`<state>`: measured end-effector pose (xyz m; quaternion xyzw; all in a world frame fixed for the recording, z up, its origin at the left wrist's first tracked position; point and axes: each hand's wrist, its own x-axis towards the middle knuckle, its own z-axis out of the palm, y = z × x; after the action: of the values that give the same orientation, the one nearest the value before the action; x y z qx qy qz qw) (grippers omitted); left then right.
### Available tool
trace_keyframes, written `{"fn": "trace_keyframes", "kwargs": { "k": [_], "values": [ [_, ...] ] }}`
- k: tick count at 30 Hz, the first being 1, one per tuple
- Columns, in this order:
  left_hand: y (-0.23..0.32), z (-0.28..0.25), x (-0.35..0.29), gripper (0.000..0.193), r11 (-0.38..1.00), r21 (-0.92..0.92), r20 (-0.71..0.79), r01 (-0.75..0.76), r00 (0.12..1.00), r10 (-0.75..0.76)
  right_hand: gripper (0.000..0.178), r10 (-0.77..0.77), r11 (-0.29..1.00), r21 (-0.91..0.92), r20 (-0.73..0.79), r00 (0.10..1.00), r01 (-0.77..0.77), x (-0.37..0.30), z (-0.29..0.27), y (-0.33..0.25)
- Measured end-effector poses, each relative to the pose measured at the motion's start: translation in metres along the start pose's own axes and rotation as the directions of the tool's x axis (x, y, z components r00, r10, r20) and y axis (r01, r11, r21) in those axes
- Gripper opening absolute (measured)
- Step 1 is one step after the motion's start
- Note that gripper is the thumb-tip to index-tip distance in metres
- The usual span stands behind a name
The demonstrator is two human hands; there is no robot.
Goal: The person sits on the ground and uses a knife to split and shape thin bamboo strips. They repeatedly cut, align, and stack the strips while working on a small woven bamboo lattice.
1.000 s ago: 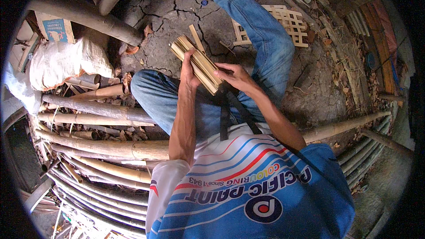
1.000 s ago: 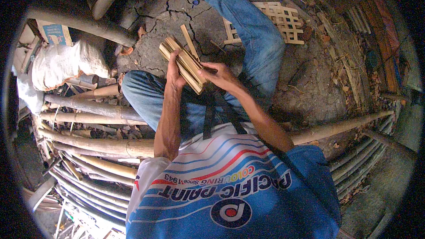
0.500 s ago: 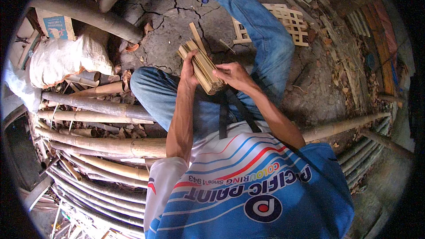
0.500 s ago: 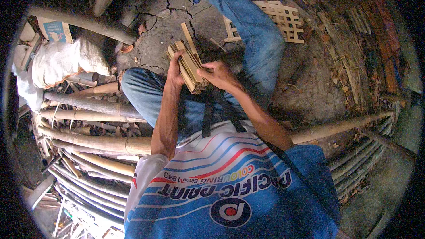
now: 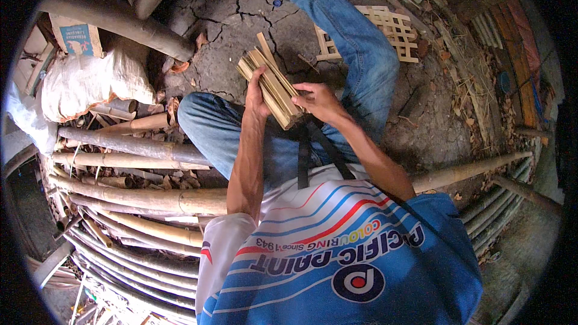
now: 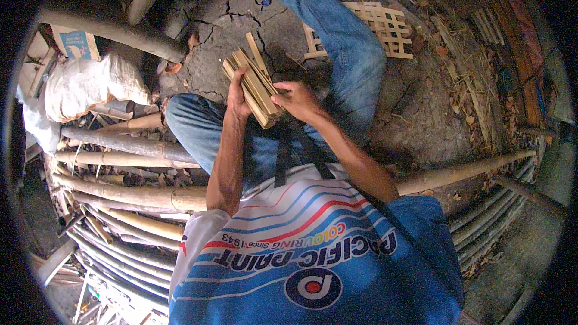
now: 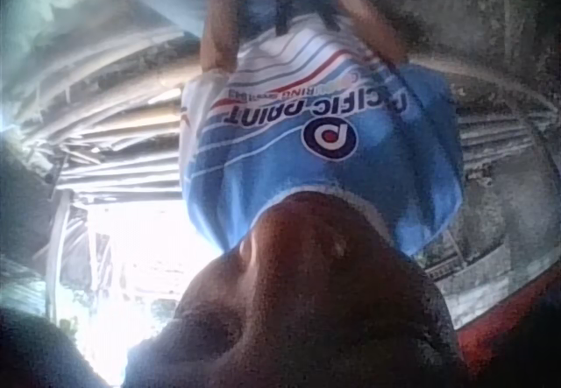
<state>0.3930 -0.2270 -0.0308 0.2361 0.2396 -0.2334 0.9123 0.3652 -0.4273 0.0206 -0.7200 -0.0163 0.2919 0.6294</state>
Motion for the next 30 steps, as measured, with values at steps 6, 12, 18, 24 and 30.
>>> {"fn": "trace_keyframes", "kwargs": {
  "k": [6, 12, 18, 24, 30],
  "values": [
    [0.005, 0.018, -0.013, 0.047, 0.995, 0.032, 0.062, -0.091, 0.994, 0.089, 0.044, -0.084, 0.996, 0.030, -0.100, 0.991, 0.087, -0.018, 0.012, 0.000],
    [0.002, 0.026, -0.023, 0.057, 0.986, -0.004, 0.258, -0.169, 0.952, 0.165, 0.037, -0.132, 0.991, -0.059, -0.239, 0.962, 0.121, -0.050, 0.029, -0.024],
    [0.003, 0.047, -0.034, 0.078, 0.989, 0.001, 0.470, -0.148, 0.873, 0.130, 0.022, -0.547, 0.797, -0.479, -0.317, 0.775, 0.368, -0.049, 0.018, -0.036],
    [0.000, 0.049, -0.035, 0.082, 0.981, 0.056, 0.481, -0.184, 0.866, 0.135, 0.023, -0.505, 0.853, -0.331, -0.321, 0.802, 0.404, 0.001, -0.018, -0.101],
    [-0.003, 0.036, -0.036, 0.055, 0.985, 0.119, 0.394, -0.124, 0.917, 0.068, 0.034, -0.447, 0.882, -0.233, -0.133, 0.885, 0.410, 0.040, -0.017, -0.125]
  ]
}}
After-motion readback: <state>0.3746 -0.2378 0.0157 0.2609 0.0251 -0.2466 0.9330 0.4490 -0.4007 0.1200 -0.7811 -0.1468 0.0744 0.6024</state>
